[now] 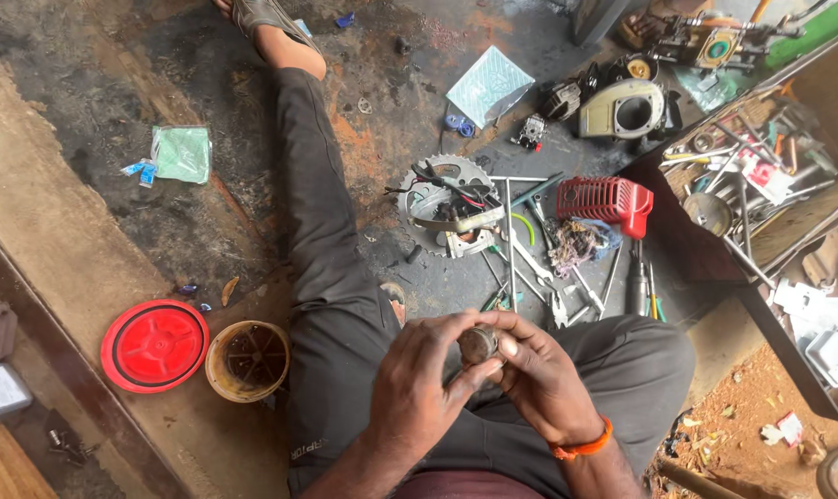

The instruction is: The person sits on the floor and assembles a small engine stator cover, inserting a magnet and aligning the cover onto the stator plate. The person handles the stator plate, cover, and magnet, and uses a screwdriver to tighten a screw.

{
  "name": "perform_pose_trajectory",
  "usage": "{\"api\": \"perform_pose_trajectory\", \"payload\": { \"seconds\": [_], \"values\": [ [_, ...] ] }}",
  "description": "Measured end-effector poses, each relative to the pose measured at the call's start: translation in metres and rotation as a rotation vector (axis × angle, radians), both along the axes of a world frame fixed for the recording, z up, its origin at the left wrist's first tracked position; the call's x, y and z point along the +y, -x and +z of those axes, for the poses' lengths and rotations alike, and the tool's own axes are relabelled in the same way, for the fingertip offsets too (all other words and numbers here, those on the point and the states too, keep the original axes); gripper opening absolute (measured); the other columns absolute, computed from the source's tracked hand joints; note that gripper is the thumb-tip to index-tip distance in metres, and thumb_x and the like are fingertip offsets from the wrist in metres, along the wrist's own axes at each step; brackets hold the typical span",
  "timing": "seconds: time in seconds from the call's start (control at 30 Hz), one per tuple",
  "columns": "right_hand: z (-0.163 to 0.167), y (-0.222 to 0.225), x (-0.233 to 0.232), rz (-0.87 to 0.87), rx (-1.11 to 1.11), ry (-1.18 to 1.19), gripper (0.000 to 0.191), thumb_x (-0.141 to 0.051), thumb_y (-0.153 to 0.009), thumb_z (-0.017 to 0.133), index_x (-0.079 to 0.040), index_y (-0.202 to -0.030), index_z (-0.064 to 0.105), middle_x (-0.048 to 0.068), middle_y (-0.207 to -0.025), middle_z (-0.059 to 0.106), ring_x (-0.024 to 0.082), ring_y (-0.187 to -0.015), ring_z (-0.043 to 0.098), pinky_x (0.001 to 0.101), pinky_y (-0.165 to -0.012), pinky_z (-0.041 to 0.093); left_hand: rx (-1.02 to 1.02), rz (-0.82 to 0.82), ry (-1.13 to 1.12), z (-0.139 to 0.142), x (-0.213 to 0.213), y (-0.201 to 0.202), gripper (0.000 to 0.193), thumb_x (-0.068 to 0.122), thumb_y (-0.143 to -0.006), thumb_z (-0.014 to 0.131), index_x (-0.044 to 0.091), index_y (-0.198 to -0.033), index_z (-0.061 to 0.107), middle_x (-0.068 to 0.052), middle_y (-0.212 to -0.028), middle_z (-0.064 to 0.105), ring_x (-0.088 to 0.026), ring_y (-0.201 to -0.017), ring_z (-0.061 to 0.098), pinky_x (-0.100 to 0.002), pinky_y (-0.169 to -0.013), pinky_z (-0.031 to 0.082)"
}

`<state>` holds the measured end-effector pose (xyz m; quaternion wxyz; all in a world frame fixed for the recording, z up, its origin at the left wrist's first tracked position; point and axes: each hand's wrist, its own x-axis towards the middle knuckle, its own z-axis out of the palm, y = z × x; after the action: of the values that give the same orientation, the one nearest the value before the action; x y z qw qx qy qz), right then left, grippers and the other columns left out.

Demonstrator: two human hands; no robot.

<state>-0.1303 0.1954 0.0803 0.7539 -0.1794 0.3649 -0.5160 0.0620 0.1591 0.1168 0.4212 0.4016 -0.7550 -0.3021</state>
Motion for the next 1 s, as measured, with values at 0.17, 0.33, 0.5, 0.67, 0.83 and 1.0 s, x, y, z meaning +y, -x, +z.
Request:
{"api": "perform_pose_trajectory", "payload": {
  "seconds": [0.17,0.33,0.5,0.67,0.83,1.0],
  "values": [
    [-0.022,0.005,0.012,0.000,-0.218,-0.086,0.042,-0.020,-0.106,0.058,0.009,-0.137,0.057,0.016,-0.118,0.069,0.023,-0.106,0.069,0.0383,-0.092,0.057,-0.071,0.048,0.054,-0.006,0.009,0.011,0.052,0.031,-0.087,0.086,0.010,-0.128,0.062,-0.007,-0.112,0.065,-0.027,-0.107,0.066,-0.040,-0.091,0.056],
    [-0.027,0.013,0.014,0.020,-0.213,-0.073,0.042,-0.020,-0.107,0.056,0.009,-0.138,0.056,0.019,-0.118,0.069,0.025,-0.108,0.070,0.0385,-0.092,0.058,-0.042,0.014,-0.061,-0.008,0.017,0.016,0.050,0.026,-0.091,0.084,0.008,-0.131,0.061,-0.009,-0.120,0.062,-0.024,-0.112,0.065,-0.038,-0.092,0.058],
    [-0.021,0.012,0.014,0.026,-0.190,-0.079,0.044,-0.021,-0.106,0.054,0.009,-0.138,0.055,0.021,-0.119,0.069,0.027,-0.112,0.069,0.0388,-0.094,0.058,-0.059,0.032,-0.065,-0.011,0.021,0.017,0.052,0.025,-0.087,0.086,0.008,-0.129,0.062,-0.008,-0.122,0.061,-0.025,-0.113,0.064,-0.038,-0.094,0.057],
    [-0.016,0.010,0.014,0.014,-0.234,-0.060,0.044,-0.021,-0.104,0.059,0.008,-0.137,0.055,0.017,-0.118,0.068,0.026,-0.111,0.068,0.0398,-0.097,0.056,-0.022,-0.008,-0.108,-0.009,0.022,0.018,0.054,0.021,-0.086,0.085,0.010,-0.134,0.062,-0.007,-0.122,0.061,-0.024,-0.114,0.063,-0.037,-0.096,0.057],
    [-0.009,0.016,0.013,-0.008,-0.234,-0.011,0.040,-0.017,-0.099,0.064,0.001,-0.134,0.053,0.015,-0.119,0.067,0.028,-0.108,0.068,0.0418,-0.096,0.055,0.037,-0.159,-0.154,-0.005,0.014,0.013,0.058,0.012,-0.088,0.082,0.010,-0.142,0.061,-0.007,-0.133,0.062,-0.026,-0.123,0.062,-0.039,-0.103,0.056],
    [-0.012,0.018,0.013,-0.046,-0.199,0.000,0.034,-0.011,-0.098,0.067,-0.003,-0.127,0.053,0.019,-0.119,0.066,0.032,-0.118,0.068,0.0442,-0.101,0.054,0.114,-0.180,-0.320,-0.012,0.008,0.007,0.055,0.008,-0.091,0.075,0.011,-0.143,0.059,-0.010,-0.144,0.060,-0.027,-0.135,0.062,-0.040,-0.110,0.056]
  ]
}}
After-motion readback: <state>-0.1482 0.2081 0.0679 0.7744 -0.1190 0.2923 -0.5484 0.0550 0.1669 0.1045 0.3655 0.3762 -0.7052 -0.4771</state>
